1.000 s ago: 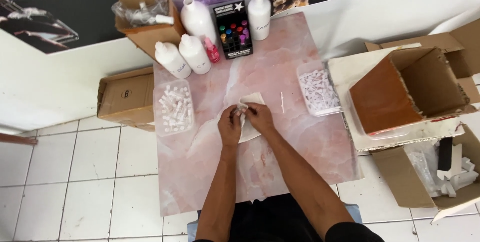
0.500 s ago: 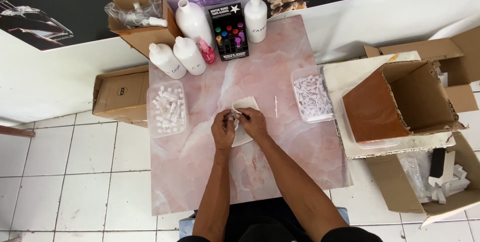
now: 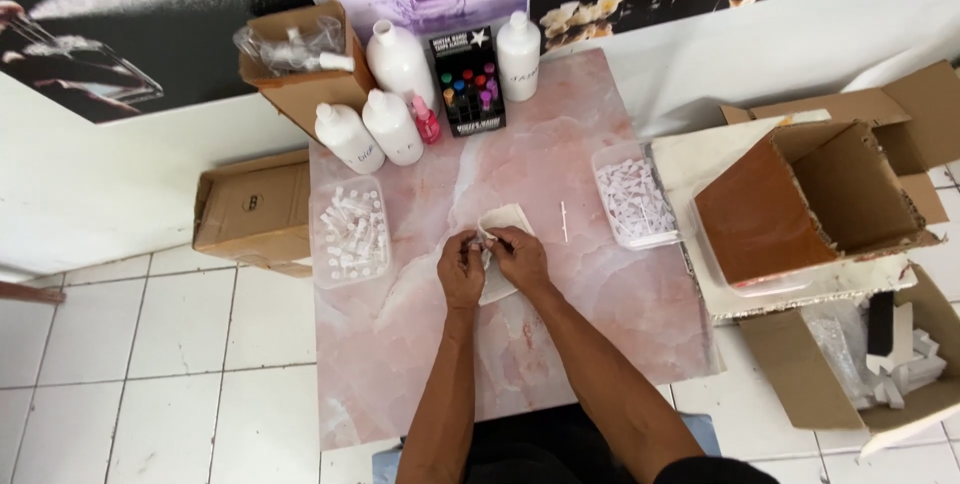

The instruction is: The person is individually wrapping small perfume tester vials in white tissue paper at a workspace.

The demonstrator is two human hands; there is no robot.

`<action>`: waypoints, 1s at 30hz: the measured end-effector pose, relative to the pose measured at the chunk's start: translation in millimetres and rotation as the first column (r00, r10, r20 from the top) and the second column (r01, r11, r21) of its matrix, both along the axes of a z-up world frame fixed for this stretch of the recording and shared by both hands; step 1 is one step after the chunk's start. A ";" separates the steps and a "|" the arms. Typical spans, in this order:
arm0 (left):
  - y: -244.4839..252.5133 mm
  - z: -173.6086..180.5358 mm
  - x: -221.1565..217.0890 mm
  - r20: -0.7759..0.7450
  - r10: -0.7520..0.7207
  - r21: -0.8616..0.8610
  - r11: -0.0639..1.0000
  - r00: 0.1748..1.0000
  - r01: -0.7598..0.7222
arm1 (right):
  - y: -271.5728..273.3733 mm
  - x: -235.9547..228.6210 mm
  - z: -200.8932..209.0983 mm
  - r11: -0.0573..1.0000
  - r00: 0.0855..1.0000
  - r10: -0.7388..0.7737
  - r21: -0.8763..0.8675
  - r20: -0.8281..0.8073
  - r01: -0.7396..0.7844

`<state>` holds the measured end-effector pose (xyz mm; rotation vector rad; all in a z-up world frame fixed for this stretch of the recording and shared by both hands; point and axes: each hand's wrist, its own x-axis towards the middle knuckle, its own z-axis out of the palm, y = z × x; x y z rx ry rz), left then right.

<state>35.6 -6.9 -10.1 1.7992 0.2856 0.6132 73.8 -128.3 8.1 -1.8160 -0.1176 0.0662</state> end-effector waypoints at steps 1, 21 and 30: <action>-0.8 -2.2 -0.9 -0.011 0.004 -0.007 1.000 1.000 -0.004 | -0.3 -0.3 -4.1 1.000 1.000 0.004 -0.007 -0.011 -0.004; 28.2 -22.9 43.0 -0.063 -0.195 -0.146 0.972 0.979 0.184 | 6.5 24.7 -9.3 0.999 0.988 -0.023 -0.025 -0.153 0.019; 28.7 -5.0 23.6 -0.003 -0.229 -0.142 0.964 0.973 0.226 | 5.2 14.1 -6.6 1.000 0.992 0.004 0.000 -0.126 -0.004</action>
